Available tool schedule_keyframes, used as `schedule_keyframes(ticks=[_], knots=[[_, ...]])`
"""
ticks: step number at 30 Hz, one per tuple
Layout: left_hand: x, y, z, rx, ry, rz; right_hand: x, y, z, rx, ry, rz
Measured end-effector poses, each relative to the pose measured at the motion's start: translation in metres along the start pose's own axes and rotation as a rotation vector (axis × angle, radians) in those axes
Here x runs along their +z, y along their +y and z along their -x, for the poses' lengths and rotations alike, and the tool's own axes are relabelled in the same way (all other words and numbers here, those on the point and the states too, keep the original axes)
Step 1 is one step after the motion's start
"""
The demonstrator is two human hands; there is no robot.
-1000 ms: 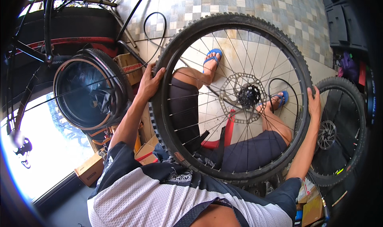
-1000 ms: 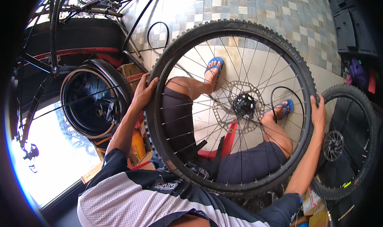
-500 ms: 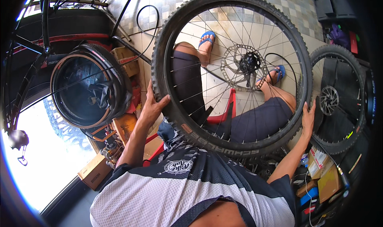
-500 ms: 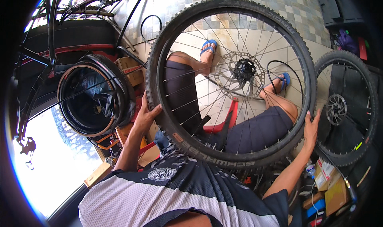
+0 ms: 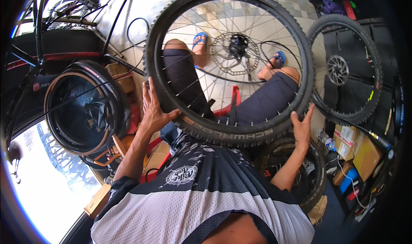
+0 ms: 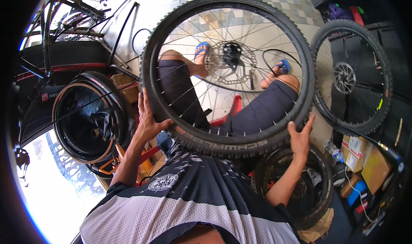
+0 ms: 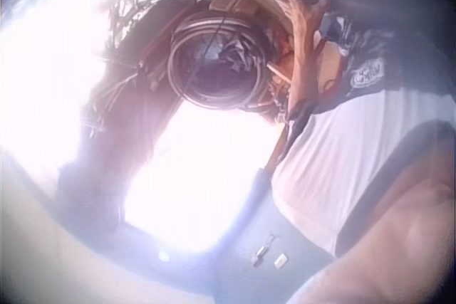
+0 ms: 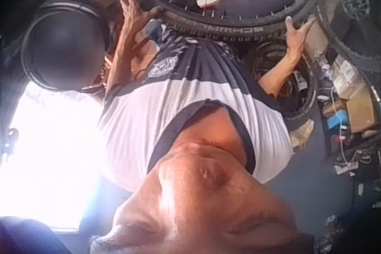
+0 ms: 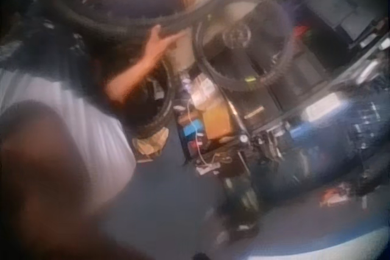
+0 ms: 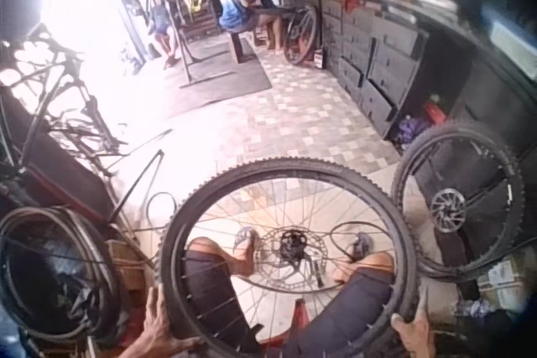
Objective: The person inflates a bicycle inner tube with a hand pump, then seats the tube and tire onto a bicycle rim. They use tire levers to work the tire bead over the rim edge and continue seating the tire by hand around the circumference.
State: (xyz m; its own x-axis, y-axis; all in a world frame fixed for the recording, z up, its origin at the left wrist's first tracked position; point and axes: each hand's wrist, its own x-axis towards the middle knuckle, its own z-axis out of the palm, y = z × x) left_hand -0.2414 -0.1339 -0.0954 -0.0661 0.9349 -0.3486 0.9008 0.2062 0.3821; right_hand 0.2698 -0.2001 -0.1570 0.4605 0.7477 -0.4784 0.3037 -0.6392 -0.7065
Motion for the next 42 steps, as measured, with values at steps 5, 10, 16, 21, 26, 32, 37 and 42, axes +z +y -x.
schedule_keyframes(ticks=[5,10,16,21,26,32,37,42], knots=[[-0.010,0.030,0.011,0.111,-0.017,-0.183,0.014,-0.027,0.043,-0.238,0.095,0.312],[-0.015,0.056,-0.010,0.553,-0.160,-0.286,0.020,-0.075,0.064,-0.528,-0.147,0.676],[0.008,0.078,-0.027,1.077,-0.370,-0.130,0.052,-0.097,0.059,-1.063,-0.427,0.657],[0.034,0.085,-0.019,1.114,-0.481,-0.189,0.067,-0.084,0.051,-1.128,-0.557,0.526],[0.043,0.081,-0.015,1.111,-0.524,-0.111,0.075,-0.079,0.040,-1.021,-0.796,0.467],[0.045,0.084,-0.026,1.153,-0.643,-0.115,0.076,-0.085,0.048,-1.043,-0.813,0.567],[0.044,0.086,-0.021,1.098,-0.683,-0.153,0.082,-0.087,0.064,-1.050,-0.724,0.603],[0.035,0.086,-0.008,1.159,-0.607,-0.182,0.078,-0.091,0.093,-1.009,-0.689,0.735]])
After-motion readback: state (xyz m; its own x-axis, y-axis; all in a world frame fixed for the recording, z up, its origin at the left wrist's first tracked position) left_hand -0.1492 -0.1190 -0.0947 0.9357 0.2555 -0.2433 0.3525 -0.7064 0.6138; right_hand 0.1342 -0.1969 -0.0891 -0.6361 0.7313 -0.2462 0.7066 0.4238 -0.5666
